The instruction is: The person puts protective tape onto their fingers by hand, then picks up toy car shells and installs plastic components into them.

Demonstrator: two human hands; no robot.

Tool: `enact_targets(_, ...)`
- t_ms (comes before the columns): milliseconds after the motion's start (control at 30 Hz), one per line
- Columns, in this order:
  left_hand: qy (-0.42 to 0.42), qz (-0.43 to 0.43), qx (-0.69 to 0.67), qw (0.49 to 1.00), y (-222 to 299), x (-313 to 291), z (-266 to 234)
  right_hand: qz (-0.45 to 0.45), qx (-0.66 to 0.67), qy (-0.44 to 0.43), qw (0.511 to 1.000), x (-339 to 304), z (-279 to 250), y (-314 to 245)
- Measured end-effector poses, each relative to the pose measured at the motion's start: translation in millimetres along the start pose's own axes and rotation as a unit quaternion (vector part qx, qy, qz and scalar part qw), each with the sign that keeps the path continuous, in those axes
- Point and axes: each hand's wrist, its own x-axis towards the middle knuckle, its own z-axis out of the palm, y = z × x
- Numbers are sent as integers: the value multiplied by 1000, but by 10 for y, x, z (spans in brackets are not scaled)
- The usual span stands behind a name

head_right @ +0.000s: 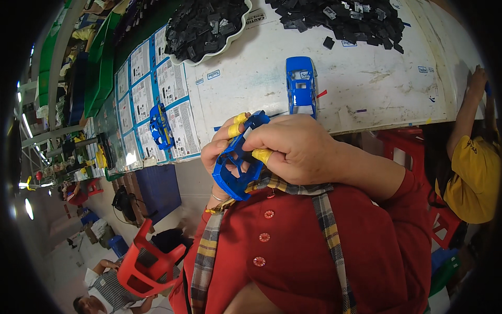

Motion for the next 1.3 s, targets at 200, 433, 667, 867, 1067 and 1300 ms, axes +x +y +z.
enact_targets(200,-1,16,13,1000,-4,-28,-21,-14,-53,-11,998,3,29,-51)
enact_targets(433,10,18,16,1000,17,-17,-21,-59,-95,-39,993,21,0,-112)
enact_targets(667,7,24,9,1000,30,-9,-27,-95,-72,-68,990,82,-34,-129)
enact_targets(867,-14,22,30,999,5,-14,-58,-130,-84,-50,987,94,-30,-116)
enact_targets(1067,3,25,6,1000,-4,-28,-40,-146,-112,-76,980,96,-21,-140)
enact_targets(1300,-4,36,28,999,18,-9,-38,-129,-64,-69,987,97,-19,-86)
